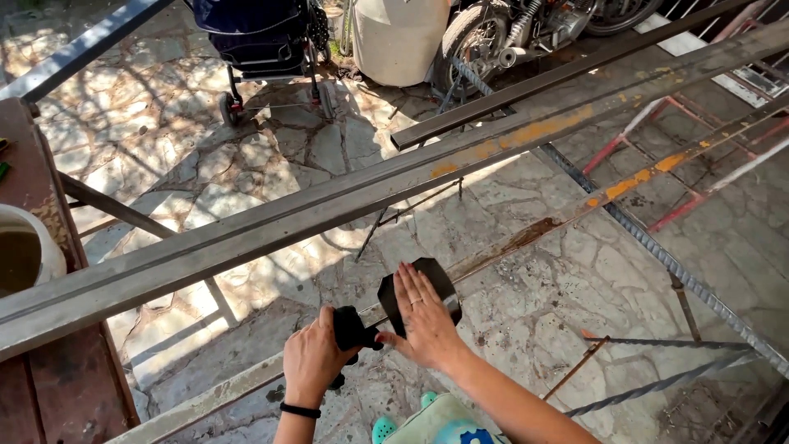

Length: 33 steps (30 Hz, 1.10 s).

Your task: Sanding long metal bars with a piece of sandpaper to smooth the surface or remove rust.

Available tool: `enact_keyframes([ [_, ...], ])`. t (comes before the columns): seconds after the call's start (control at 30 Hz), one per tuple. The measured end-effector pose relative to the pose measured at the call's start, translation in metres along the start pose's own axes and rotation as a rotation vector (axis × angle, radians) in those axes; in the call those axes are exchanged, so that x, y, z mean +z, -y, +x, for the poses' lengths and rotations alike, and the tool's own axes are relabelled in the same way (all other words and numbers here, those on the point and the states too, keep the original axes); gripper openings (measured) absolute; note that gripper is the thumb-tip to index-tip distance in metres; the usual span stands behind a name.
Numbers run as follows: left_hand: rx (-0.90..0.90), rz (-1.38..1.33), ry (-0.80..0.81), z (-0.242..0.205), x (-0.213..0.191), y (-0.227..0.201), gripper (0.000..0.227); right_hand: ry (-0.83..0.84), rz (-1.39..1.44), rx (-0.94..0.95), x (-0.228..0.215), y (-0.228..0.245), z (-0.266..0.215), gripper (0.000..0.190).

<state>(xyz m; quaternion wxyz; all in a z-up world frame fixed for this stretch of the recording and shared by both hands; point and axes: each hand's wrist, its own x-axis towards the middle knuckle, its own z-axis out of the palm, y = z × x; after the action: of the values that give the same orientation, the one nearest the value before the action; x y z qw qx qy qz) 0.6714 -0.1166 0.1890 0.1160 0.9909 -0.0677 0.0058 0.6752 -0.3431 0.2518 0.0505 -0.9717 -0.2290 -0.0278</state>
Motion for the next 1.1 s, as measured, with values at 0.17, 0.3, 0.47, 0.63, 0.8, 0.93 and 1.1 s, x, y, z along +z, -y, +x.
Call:
enact_keyframes([
  [0.17, -0.015, 0.007, 0.067, 0.001, 0.004, 0.004, 0.072, 0.014, -0.031, 0.155, 0.002, -0.061, -0.018, 0.101],
  [0.3, 0.015, 0.017, 0.022, 0.002, 0.013, 0.007, 0.071, 0.178, -0.051, 0.247, -0.008, -0.065, 0.02, 0.1],
  [0.47, 0.043, 0.051, 0.027, -0.001, 0.017, 0.007, 0.075, -0.017, -0.087, 0.13, 0.0, -0.038, -0.02, 0.103],
  [0.63, 0.021, 0.031, 0.057, -0.001, 0.016, 0.009, 0.072, 0.042, 0.01, 0.361, -0.011, -0.095, 0.001, 0.101],
  [0.8, 0.06, 0.061, -0.012, 0.002, 0.019, 0.01, 0.077, -0.086, -0.057, 0.07, 0.004, -0.015, -0.009, 0.111],
  [0.93, 0.064, 0.056, -0.019, 0.0, 0.017, 0.012, 0.075, 0.009, -0.008, 0.189, 0.006, -0.057, -0.024, 0.106],
  [1.1, 0.048, 0.034, 0.006, 0.0, 0.013, 0.007, 0.074, 0.206, -0.055, 0.239, -0.018, -0.034, 0.025, 0.113],
])
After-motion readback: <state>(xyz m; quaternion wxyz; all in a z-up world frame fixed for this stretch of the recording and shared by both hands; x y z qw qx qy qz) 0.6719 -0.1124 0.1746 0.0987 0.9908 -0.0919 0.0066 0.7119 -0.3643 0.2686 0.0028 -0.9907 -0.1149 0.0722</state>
